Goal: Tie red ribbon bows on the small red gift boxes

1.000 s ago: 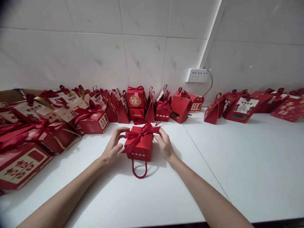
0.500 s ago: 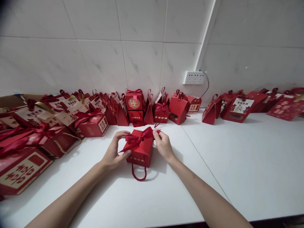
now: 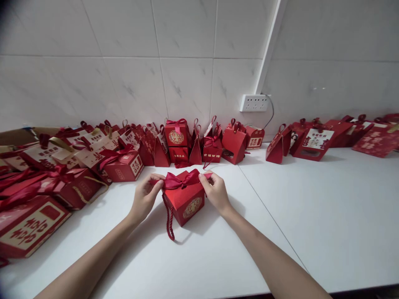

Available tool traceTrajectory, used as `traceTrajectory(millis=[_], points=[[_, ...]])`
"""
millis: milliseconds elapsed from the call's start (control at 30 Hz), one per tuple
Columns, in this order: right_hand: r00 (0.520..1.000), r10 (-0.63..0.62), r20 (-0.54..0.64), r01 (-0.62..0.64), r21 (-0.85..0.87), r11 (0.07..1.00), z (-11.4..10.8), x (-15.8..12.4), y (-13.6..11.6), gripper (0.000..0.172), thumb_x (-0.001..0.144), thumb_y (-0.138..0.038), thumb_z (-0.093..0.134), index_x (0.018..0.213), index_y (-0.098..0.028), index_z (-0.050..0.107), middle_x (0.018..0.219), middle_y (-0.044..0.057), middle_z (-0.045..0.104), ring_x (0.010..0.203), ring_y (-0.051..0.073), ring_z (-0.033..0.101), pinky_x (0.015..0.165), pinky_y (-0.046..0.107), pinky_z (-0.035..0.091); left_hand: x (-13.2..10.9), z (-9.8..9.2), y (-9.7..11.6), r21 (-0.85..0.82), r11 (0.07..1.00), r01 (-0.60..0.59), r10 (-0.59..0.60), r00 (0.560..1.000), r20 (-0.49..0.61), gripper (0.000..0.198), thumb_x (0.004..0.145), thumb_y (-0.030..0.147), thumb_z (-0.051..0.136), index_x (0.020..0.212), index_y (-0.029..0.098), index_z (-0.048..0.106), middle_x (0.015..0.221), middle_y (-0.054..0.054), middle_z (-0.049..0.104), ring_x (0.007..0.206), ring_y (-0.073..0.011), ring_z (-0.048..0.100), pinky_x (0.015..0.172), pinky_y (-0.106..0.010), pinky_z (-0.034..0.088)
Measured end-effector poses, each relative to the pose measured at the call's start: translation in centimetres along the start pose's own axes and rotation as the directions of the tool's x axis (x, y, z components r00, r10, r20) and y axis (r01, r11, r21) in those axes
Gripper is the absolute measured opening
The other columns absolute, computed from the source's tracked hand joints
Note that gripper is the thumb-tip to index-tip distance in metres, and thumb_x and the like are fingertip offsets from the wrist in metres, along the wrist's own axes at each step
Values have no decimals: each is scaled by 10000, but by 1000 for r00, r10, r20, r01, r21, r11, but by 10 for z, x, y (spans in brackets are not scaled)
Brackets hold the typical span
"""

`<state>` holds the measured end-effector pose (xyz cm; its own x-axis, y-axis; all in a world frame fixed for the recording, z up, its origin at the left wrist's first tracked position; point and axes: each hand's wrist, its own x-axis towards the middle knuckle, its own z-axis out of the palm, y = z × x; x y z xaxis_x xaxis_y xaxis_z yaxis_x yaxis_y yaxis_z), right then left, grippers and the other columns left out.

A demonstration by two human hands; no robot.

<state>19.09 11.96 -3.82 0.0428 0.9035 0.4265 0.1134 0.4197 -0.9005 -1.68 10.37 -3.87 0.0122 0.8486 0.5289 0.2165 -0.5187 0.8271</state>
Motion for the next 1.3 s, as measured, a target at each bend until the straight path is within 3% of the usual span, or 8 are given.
traceTrajectory(millis=[333,500,633,700,833,900,1133,1300], points=[[991,94,-94,-69,242,968,-3,4,-8,254,714,-332,605,563,-179,471,546,-45,446,547,91,431,565,228,368,9,-5,2,-35,998,58,-64,972,-226,152,792,316,569,746,171,561,726,9,572,702,-118,530,689,-234,422],[899,309,-311,-67,599,798,-27,23,-11,221,606,-275,630,553,-195,430,481,-77,428,464,70,471,558,224,464,27,-32,4,-247,968,35,-168,824,-541,129,705,284,592,686,164,549,679,25,578,651,-95,535,660,-213,439],[867,340,-364,9,694,719,-50,42,-26,242,628,-238,586,539,-209,362,445,-92,394,417,69,484,512,222,504,48,-51,24,-501,865,-36,-336,700,-630,53,625,212,530,620,160,522,586,33,587,563,-88,559,584,-201,451],[880,336,-337,18,729,684,-50,52,-42,199,640,-231,605,572,-209,420,512,-66,513,512,98,584,555,245,542,60,-49,42,-560,828,-33,-363,729,-579,57,609,214,520,616,157,525,590,20,607,554,-97,577,579,-214,464],[976,191,-106,-59,713,698,-26,69,-86,165,644,-277,700,668,-189,562,674,-4,659,664,167,674,643,315,573,81,-19,85,-671,740,35,-290,918,-272,169,612,279,645,616,159,527,564,33,582,526,-101,566,565,-236,470],[993,110,-40,-56,661,748,-11,73,-106,204,637,-324,738,661,-164,613,622,9,659,617,163,663,618,297,563,87,-1,101,-657,753,34,-192,967,-170,224,628,328,698,636,151,560,580,30,582,529,-87,552,564,-220,459],[958,-237,161,140,458,878,7,60,-132,277,780,-396,619,889,-166,727,979,83,705,906,197,651,783,329,536,82,19,121,-402,916,-13,12,1000,-5,308,767,334,626,1035,190,672,842,-36,689,791,-133,617,753,-246,470],[957,-270,107,224,317,921,0,54,-135,257,809,-354,588,948,-188,724,1050,76,683,927,181,640,816,324,530,76,13,127,-414,910,-34,32,999,-12,309,756,298,636,1039,180,677,875,-53,688,800,-144,619,748,-264,484]])
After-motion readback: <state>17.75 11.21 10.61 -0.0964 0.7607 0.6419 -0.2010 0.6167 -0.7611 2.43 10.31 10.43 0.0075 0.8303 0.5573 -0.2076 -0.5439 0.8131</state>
